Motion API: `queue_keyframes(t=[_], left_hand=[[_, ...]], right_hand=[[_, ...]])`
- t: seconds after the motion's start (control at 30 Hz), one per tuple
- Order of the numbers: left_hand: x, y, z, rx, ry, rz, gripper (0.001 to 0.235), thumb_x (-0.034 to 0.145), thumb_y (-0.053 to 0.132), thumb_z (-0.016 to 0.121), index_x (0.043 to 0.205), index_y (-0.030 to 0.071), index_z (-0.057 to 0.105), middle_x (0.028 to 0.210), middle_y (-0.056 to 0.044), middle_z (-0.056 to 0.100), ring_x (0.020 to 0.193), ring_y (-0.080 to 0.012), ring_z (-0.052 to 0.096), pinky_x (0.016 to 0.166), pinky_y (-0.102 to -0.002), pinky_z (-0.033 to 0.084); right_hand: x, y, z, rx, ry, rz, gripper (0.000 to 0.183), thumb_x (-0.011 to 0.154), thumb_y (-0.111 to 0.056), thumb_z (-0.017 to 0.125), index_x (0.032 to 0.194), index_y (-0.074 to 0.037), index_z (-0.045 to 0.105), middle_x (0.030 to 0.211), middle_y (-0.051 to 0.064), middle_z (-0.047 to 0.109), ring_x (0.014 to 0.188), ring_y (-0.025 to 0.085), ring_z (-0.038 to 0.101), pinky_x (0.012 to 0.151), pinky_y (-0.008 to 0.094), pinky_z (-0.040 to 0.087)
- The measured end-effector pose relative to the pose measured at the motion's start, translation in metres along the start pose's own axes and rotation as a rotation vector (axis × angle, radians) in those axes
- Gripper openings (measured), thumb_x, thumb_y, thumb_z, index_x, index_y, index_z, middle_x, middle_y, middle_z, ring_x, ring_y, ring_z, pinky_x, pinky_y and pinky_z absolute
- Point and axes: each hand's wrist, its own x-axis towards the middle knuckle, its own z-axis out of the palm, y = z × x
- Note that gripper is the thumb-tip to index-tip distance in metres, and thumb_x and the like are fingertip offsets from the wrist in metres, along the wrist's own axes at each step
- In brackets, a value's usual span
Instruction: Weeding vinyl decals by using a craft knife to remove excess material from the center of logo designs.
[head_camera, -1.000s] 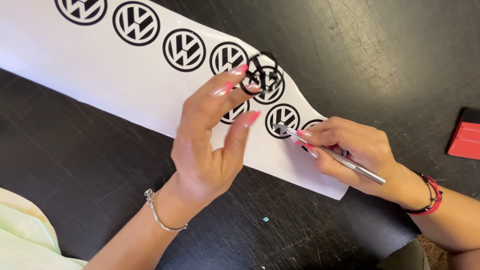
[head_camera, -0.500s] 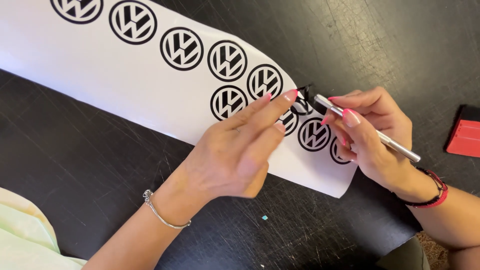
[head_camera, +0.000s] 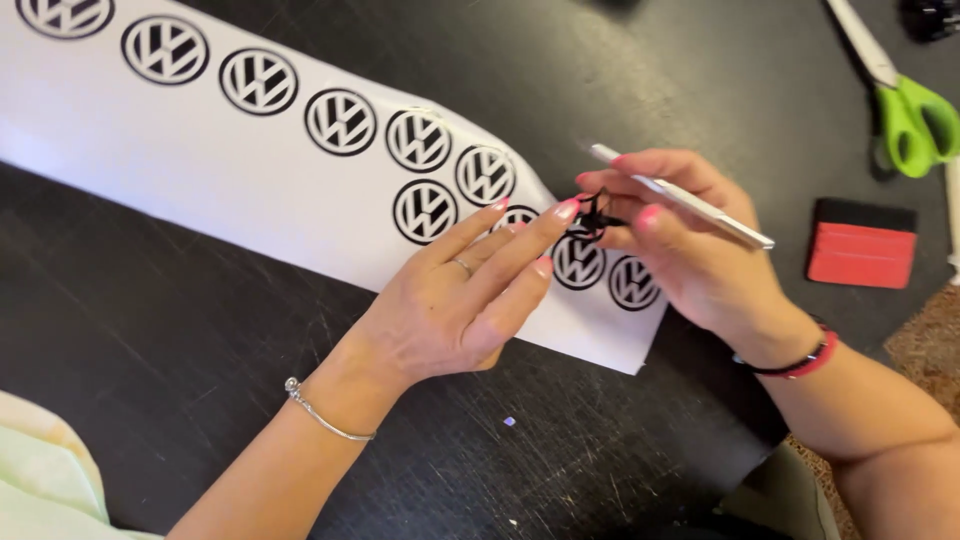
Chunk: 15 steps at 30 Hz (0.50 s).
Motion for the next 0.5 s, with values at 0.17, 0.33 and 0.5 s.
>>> queue_keyframes(t=[0.17, 0.33, 0.5], left_hand=[[-0.009, 0.002, 0.005, -0.005, 0.002, -0.021, 0.017, 0.106, 0.004, 0.042, 0.119, -0.002, 0.051, 0.136, -0.031, 0.063, 0.113, -0.0424, 0.072, 0.105, -0.053, 0.060], [-0.008, -0.004, 0.001, -0.002, 0.091, -0.362, 0.031, 0.107, -0.003, 0.038, 0.126, -0.018, 0.057, 0.154, -0.039, 0.038, 0.147, -0.0504, 0.049, 0.119, -0.050, 0.055], [-0.010, -0.004, 0.004, 0.259, 0.049, -0.525, 0.038, 0.087, -0.004, 0.058, 0.125, -0.010, 0.059, 0.131, -0.026, 0.069, 0.139, -0.0459, 0.051, 0.122, -0.064, 0.032]], right_hand=[[0.002, 0.004, 0.005, 0.015, 0.138, -0.042, 0.019, 0.094, 0.004, 0.074, 0.109, -0.002, 0.065, 0.092, 0.013, 0.069, 0.079, 0.017, 0.068, 0.069, 0.026, 0.062], [0.002, -0.047, -0.026, -0.571, 0.300, -0.477, 0.015, 0.104, -0.010, 0.072, 0.113, -0.007, 0.060, 0.103, 0.009, 0.069, 0.083, 0.016, 0.070, 0.064, 0.024, 0.059], [0.007, -0.106, -0.251, -1.950, 0.784, -0.776, 0.018, 0.128, 0.000, 0.060, 0.110, 0.002, 0.061, 0.096, 0.016, 0.062, 0.082, 0.026, 0.060, 0.072, 0.043, 0.048]])
